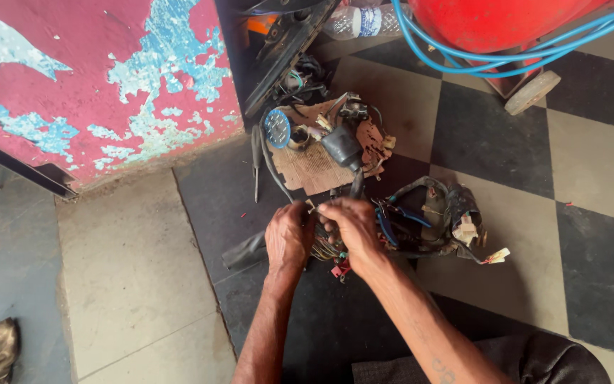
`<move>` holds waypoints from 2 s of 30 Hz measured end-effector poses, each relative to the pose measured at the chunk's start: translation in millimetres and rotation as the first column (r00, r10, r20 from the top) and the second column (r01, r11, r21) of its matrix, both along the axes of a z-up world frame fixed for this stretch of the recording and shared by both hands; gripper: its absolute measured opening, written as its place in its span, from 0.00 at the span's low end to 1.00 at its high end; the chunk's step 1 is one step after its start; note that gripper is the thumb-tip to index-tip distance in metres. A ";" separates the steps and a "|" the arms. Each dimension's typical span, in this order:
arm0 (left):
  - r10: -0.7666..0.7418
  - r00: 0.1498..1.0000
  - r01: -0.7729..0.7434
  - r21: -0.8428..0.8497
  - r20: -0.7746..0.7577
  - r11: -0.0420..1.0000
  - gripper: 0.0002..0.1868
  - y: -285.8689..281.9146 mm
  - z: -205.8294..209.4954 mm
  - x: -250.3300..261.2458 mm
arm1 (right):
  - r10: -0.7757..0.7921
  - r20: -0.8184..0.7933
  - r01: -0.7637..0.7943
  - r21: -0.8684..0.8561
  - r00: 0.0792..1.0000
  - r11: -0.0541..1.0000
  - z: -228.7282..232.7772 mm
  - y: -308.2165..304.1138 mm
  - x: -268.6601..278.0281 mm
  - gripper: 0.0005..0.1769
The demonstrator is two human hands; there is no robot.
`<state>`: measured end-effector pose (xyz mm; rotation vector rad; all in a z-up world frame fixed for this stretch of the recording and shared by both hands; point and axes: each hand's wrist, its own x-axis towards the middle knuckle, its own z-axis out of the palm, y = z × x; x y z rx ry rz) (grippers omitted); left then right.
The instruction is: The person works on a motorcycle wiring harness by hand, sorting through colored wires and using a pair of pliers to manipulate them.
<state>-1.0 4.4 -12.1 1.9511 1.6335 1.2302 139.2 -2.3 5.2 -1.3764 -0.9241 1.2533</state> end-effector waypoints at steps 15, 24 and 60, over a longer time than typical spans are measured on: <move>-0.063 0.922 0.191 -0.305 0.382 0.933 0.08 8.8 5.8 -3.8 | 0.344 0.542 -0.538 0.250 0.767 0.805 5.6 31.5 38.1 0.13; -0.111 0.939 0.238 -0.380 0.327 0.894 0.18 17.1 4.4 -10.8 | 0.231 0.631 -0.337 0.052 0.740 0.940 14.9 24.7 27.1 0.05; 0.043 0.635 0.501 -0.454 0.771 0.737 0.13 12.7 6.9 -10.7 | 0.395 -0.430 -0.446 -0.021 0.812 0.895 -17.8 14.8 46.8 0.14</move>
